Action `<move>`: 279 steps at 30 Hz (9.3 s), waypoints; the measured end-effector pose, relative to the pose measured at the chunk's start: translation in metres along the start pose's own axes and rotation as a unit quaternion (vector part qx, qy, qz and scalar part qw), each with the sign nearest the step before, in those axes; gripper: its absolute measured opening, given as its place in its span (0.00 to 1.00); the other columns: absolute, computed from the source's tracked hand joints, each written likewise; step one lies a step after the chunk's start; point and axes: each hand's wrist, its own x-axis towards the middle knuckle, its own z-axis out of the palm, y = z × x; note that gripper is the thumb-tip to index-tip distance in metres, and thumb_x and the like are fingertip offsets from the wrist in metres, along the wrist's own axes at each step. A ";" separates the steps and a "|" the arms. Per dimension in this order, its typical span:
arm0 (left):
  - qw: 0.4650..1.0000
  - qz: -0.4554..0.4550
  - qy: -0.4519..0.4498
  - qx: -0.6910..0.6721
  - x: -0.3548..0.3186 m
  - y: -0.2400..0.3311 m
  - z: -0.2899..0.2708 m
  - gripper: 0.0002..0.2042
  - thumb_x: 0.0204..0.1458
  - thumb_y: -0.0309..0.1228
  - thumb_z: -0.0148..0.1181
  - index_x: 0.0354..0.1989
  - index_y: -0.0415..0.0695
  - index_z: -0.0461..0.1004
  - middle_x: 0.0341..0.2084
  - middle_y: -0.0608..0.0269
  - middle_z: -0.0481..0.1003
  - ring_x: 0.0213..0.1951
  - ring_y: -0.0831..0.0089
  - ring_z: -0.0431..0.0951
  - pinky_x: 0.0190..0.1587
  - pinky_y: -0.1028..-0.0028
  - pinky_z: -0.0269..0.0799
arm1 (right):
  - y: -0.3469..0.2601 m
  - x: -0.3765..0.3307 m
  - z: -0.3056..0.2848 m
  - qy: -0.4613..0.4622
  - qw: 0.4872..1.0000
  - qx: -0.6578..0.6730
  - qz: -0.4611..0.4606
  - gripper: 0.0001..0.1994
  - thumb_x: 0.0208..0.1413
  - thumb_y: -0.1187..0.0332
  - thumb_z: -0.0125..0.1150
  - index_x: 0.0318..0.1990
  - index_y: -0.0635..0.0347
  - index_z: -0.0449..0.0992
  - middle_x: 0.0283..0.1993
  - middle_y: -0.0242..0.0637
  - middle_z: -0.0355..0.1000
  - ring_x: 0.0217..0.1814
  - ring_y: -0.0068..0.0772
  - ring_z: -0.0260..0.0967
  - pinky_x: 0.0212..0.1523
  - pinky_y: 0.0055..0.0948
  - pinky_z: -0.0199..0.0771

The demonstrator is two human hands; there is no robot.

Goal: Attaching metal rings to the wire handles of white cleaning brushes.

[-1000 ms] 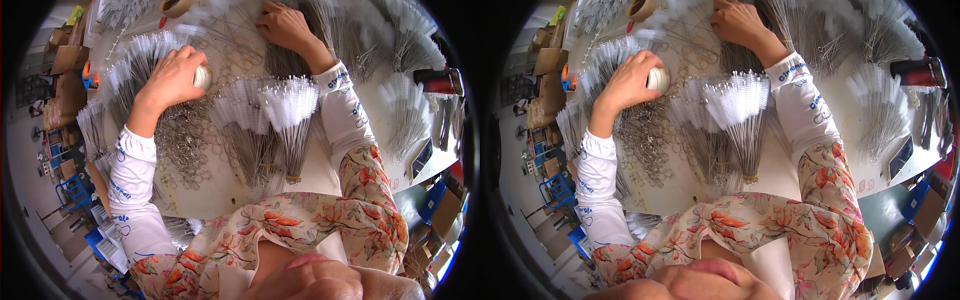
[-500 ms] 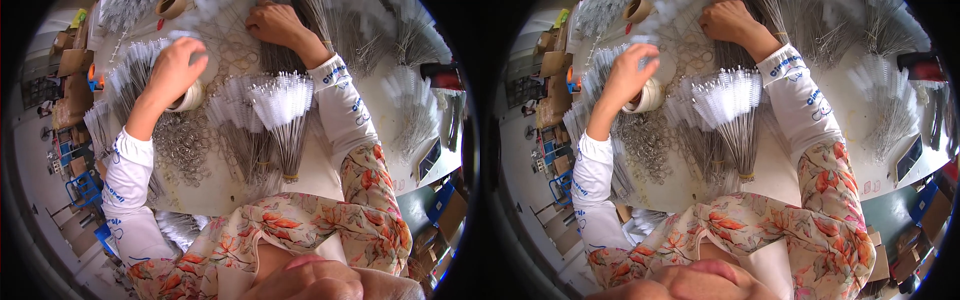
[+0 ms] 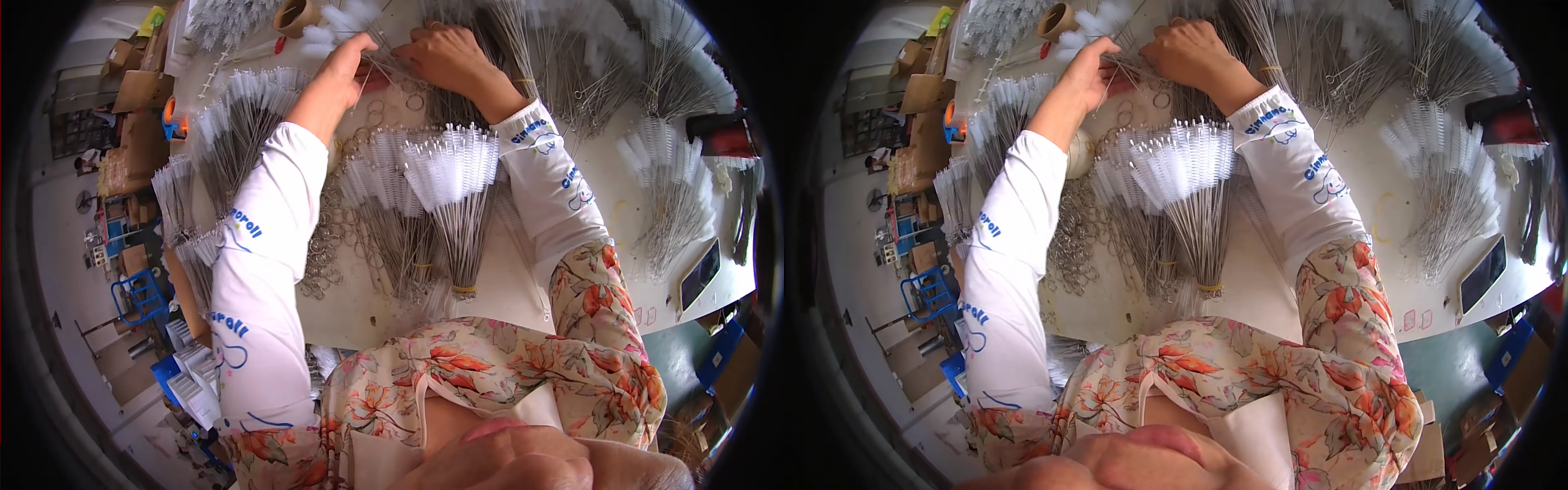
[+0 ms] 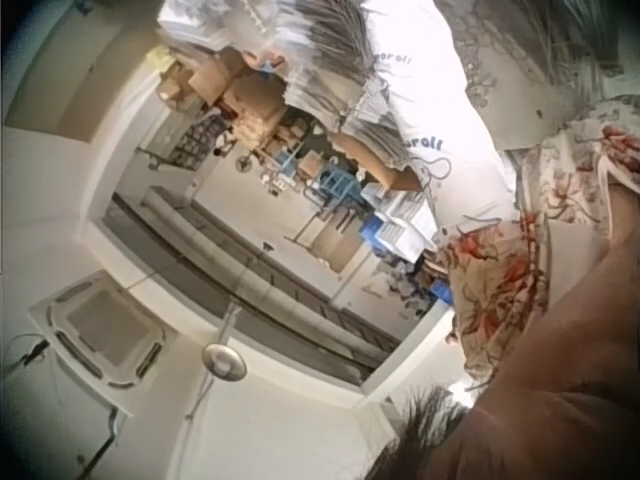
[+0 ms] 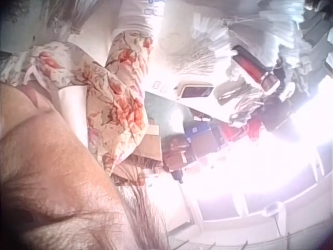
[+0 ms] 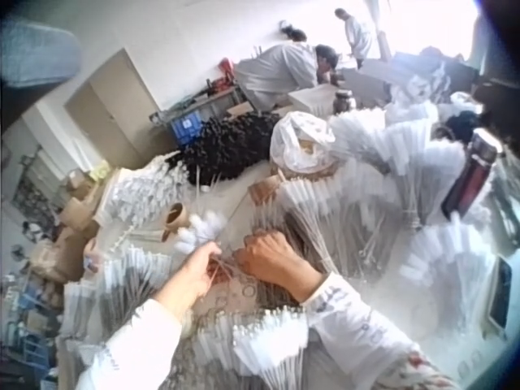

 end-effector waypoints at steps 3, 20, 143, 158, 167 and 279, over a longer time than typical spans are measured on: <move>0.988 -0.003 -0.001 -0.153 0.011 -0.010 -0.004 0.07 0.40 0.23 0.48 0.30 0.37 0.66 0.31 0.50 0.67 0.33 0.59 0.71 0.40 0.60 0.73 | 0.000 0.001 -0.003 -0.027 0.999 -0.002 0.016 0.08 0.44 0.68 0.53 0.27 0.44 0.79 0.31 0.34 0.72 0.36 0.37 0.72 0.35 0.36 0.71; 0.982 0.048 0.083 -0.165 0.052 -0.034 0.011 0.09 0.50 0.26 0.57 0.38 0.36 0.69 0.31 0.51 0.74 0.32 0.59 0.77 0.34 0.59 0.77 | -0.004 0.007 -0.009 -0.041 0.999 0.022 0.006 0.10 0.41 0.68 0.57 0.34 0.47 0.78 0.30 0.32 0.72 0.35 0.38 0.72 0.33 0.36 0.72; 0.731 0.497 -0.077 -0.460 -0.266 0.075 -0.477 0.06 0.56 0.28 0.47 0.30 0.40 0.68 0.25 0.62 0.70 0.39 0.62 0.70 0.45 0.53 0.63 | -0.121 0.004 -0.213 -0.457 0.759 0.425 -0.188 0.04 0.47 0.80 0.55 0.24 0.62 0.69 0.21 0.28 0.68 0.24 0.16 0.66 0.26 0.18 0.67; 0.925 0.370 -0.044 -0.072 -0.268 -0.056 -0.050 0.16 0.51 0.34 0.59 0.42 0.34 0.72 0.28 0.60 0.74 0.25 0.78 0.71 0.29 0.79 0.66 | -0.190 -0.048 -0.202 -0.180 0.885 0.428 -0.019 0.11 0.48 0.73 0.62 0.40 0.60 0.74 0.34 0.33 0.74 0.34 0.22 0.73 0.35 0.24 0.74; 0.856 0.496 0.126 -0.076 -0.287 -0.115 -0.087 0.16 0.60 0.38 0.42 0.26 0.38 0.62 0.17 0.65 0.61 0.12 0.82 0.53 0.15 0.81 0.52 | -0.085 -0.218 -0.205 -0.064 0.918 0.232 0.314 0.10 0.51 0.69 0.62 0.41 0.59 0.74 0.36 0.32 0.74 0.34 0.22 0.70 0.32 0.20 0.71; 0.879 0.364 0.141 -0.272 -0.181 -0.160 -0.107 0.03 0.53 0.23 0.53 0.31 0.37 0.67 0.19 0.61 0.69 0.13 0.82 0.65 0.17 0.82 0.62 | -0.041 0.070 -0.029 -0.267 0.961 0.040 -0.066 0.08 0.56 0.71 0.49 0.39 0.55 0.75 0.44 0.36 0.72 0.45 0.37 0.71 0.46 0.35 0.70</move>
